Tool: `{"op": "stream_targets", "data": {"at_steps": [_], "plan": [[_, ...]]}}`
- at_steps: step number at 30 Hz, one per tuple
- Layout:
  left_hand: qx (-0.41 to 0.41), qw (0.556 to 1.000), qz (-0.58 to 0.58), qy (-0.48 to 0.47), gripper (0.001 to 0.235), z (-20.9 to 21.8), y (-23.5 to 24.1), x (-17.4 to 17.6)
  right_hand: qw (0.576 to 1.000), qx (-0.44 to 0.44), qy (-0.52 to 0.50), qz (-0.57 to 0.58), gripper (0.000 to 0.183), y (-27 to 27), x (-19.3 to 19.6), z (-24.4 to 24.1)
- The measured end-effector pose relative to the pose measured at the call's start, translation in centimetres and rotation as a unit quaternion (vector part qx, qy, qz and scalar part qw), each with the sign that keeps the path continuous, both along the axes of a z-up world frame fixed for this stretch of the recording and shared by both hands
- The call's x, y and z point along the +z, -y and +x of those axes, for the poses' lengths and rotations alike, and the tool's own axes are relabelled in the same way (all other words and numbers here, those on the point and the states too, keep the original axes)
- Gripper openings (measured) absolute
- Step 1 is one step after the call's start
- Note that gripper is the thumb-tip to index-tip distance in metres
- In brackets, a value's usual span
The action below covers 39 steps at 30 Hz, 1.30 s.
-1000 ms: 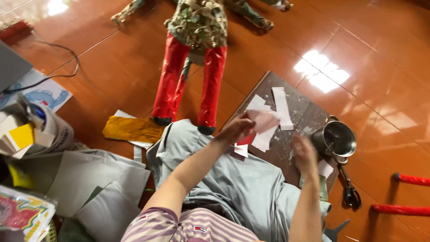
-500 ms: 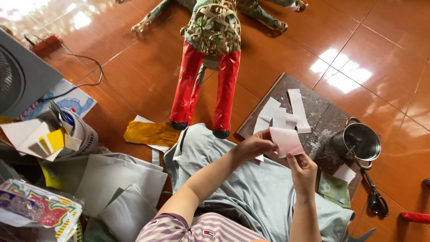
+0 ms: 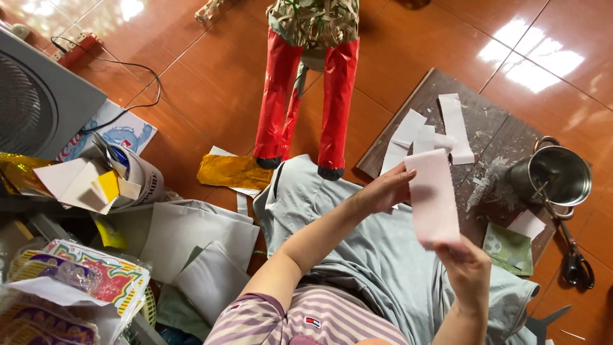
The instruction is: Applying colored paper strips onto a bamboo animal craft frame using glue and a brush.
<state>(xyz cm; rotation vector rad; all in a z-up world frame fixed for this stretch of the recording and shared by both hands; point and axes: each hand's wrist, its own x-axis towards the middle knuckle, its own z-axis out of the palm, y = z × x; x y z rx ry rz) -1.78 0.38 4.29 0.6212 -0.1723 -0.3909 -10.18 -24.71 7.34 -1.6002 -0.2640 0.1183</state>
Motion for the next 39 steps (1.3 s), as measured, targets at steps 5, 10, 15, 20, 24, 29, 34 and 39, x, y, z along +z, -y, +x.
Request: {"op": "stream_targets", "data": {"at_steps": [5, 10, 15, 20, 24, 29, 34, 39], "plan": [[0.031, 0.999, -0.024, 0.036, 0.070, -0.6, -1.0, 5.0, 0.998, 0.056, -0.031, -0.009, 0.017, 2.4, -0.6, -1.8], [0.095, 0.990, -0.046, 0.094, 0.068, -1.1, -2.9, 6.7, 0.992, 0.125, 0.006, -0.013, 0.023, 4.5, -1.8, -2.1], [0.298, 0.954, 0.040, -0.018, 0.047, -3.2, -8.0, 5.7, 0.991, 0.125, -0.034, -0.033, 0.032, 4.4, -1.1, -0.6], [0.382, 0.923, 0.028, 0.036, 0.045, -9.5, -18.0, 0.6, 0.977, 0.209, 0.027, -0.016, 0.014, 2.3, 0.5, 1.7], [0.516, 0.854, 0.069, 0.008, 0.044, -16.3, -21.1, 6.3, 0.953, 0.301, 0.015, -0.031, 0.012, -1.3, 2.2, 3.6], [0.549, 0.824, 0.061, -0.126, 0.041, -21.7, -23.7, -0.7, 0.905, 0.411, 0.099, -0.056, 0.011, -8.0, 5.3, 5.8], [0.492, 0.823, 0.041, -0.282, 0.042, -20.4, -27.3, -12.7, 0.852, 0.498, 0.143, -0.080, 0.015, -15.0, 8.1, 8.0], [0.377, 0.917, 0.074, -0.111, 0.040, -13.5, -30.2, -15.8, 0.834, 0.538, 0.037, -0.113, 0.017, -20.9, 10.5, 10.3]]}}
